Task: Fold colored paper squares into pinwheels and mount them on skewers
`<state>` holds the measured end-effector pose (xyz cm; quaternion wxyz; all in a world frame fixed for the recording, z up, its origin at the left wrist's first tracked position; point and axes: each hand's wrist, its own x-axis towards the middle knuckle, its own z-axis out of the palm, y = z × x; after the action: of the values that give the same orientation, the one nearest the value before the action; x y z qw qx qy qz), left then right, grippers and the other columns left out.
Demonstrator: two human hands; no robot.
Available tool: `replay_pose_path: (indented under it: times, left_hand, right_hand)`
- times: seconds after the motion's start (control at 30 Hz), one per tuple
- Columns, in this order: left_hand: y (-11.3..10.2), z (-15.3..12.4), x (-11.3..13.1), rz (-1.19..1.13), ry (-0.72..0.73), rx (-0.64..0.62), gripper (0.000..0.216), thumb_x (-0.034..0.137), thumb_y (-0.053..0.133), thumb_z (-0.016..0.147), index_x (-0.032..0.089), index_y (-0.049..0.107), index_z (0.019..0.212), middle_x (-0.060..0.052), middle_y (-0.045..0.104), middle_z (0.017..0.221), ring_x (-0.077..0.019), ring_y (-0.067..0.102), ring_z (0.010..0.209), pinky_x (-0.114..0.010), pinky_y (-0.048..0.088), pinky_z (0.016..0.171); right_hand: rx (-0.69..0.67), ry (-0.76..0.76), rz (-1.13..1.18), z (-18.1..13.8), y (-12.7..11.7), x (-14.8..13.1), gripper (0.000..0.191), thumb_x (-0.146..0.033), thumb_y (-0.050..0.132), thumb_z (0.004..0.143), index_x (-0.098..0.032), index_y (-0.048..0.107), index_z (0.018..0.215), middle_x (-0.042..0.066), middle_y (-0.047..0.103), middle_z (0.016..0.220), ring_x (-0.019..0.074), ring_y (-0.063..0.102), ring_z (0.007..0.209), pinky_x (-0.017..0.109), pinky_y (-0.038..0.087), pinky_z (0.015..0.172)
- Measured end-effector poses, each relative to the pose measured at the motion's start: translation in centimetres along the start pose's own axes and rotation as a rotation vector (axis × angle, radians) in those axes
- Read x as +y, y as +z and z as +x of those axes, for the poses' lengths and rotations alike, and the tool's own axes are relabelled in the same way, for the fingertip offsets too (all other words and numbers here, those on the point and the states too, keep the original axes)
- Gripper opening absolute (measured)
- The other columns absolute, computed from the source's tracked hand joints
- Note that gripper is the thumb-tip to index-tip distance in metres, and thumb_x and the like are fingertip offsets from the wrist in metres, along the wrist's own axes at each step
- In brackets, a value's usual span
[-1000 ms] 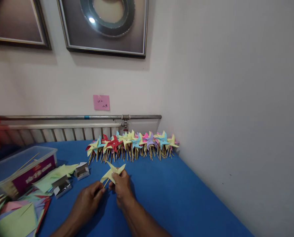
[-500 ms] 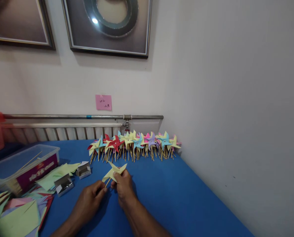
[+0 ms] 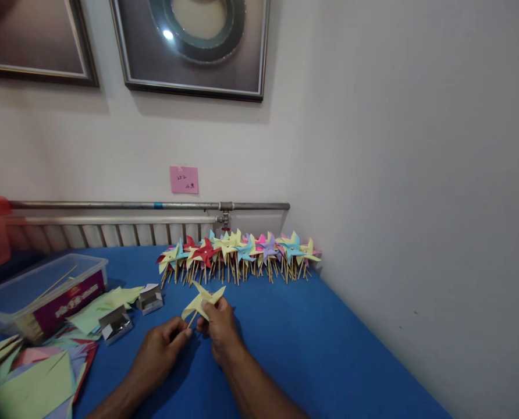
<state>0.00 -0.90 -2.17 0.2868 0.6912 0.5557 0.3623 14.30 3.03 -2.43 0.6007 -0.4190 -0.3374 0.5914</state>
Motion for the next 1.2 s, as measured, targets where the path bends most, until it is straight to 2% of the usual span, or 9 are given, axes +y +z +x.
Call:
replay_pose_path:
  times: [0.23, 0.5, 0.73, 0.87, 0.93, 1.07, 1.2]
  left_hand:
    - [-0.1, 0.5, -0.5, -0.085, -0.056, -0.079, 0.033, 0.047, 0.046, 0.088, 0.019, 0.056, 0.073, 0.005, 0.046, 0.062, -0.0144, 0.045, 0.063, -0.026, 0.03, 0.06]
    - [-0.5, 0.4, -0.5, 0.024, -0.02, -0.018, 0.026, 0.038, 0.049, 0.085, 0.02, 0.06, 0.07, 0.002, 0.056, 0.066, -0.0163, 0.052, 0.068, -0.027, 0.032, 0.064]
    - [-0.2, 1.2, -0.7, -0.264, -0.153, 0.057, 0.029, 0.048, 0.057, 0.075, 0.021, 0.056, 0.065, 0.005, 0.046, 0.054, -0.0127, 0.041, 0.054, -0.025, 0.028, 0.054]
    - [-0.4, 1.8, -0.8, -0.429, -0.241, 0.106, 0.035, 0.054, 0.065, 0.064, 0.021, 0.055, 0.06, 0.006, 0.044, 0.049, -0.0109, 0.038, 0.048, -0.025, 0.027, 0.05]
    - [-0.6, 2.0, -0.8, -0.493, -0.272, 0.111, 0.037, 0.056, 0.067, 0.06, 0.021, 0.055, 0.059, 0.006, 0.044, 0.047, -0.01, 0.036, 0.046, -0.024, 0.027, 0.048]
    - [-1.0, 2.2, -0.8, -0.551, -0.316, 0.136, 0.038, 0.056, 0.071, 0.057, 0.021, 0.057, 0.06, 0.006, 0.045, 0.046, -0.0094, 0.036, 0.044, -0.023, 0.028, 0.046]
    - [-1.2, 2.3, -0.8, -0.609, -0.304, 0.157, 0.037, 0.054, 0.073, 0.055, 0.02, 0.058, 0.058, 0.006, 0.046, 0.044, -0.0088, 0.037, 0.042, -0.022, 0.027, 0.045]
  right_hand:
    - [0.036, -0.015, -0.003, 0.5, -0.4, -0.4, 0.046, -0.048, 0.086, 0.063, -0.019, 0.061, 0.088, -0.007, 0.061, 0.06, 0.0093, 0.054, 0.047, 0.022, 0.045, 0.046]
    - [0.02, -0.053, -0.018, 0.3, -0.4, -0.8, 0.042, -0.047, 0.086, 0.066, -0.02, 0.063, 0.087, -0.008, 0.06, 0.061, 0.0088, 0.053, 0.048, 0.021, 0.044, 0.047]
    - [-0.065, -0.038, -0.072, 0.2, -0.6, -0.7, 0.051, -0.064, 0.078, 0.071, -0.02, 0.059, 0.087, -0.004, 0.066, 0.062, 0.0098, 0.055, 0.047, 0.02, 0.038, 0.046]
    - [-0.137, -0.028, -0.248, 0.0, -0.2, -0.2, 0.053, -0.071, 0.07, 0.074, -0.02, 0.058, 0.084, -0.005, 0.058, 0.049, 0.0104, 0.049, 0.04, 0.021, 0.035, 0.043]
    - [-0.145, -0.061, -0.3, -0.1, 0.0, 0.0, 0.05, -0.069, 0.071, 0.074, -0.021, 0.056, 0.083, -0.005, 0.059, 0.051, 0.0104, 0.047, 0.039, 0.023, 0.036, 0.042]
    - [-0.166, -0.135, -0.381, -0.6, 0.3, 0.2, 0.036, -0.056, 0.067, 0.081, -0.021, 0.057, 0.087, -0.002, 0.066, 0.069, 0.0096, 0.05, 0.044, 0.023, 0.037, 0.044]
    - [-0.254, -0.139, -0.547, -1.5, 0.3, 0.2, 0.018, -0.039, 0.06, 0.086, -0.022, 0.058, 0.085, -0.005, 0.061, 0.067, 0.0105, 0.051, 0.048, 0.022, 0.037, 0.048]
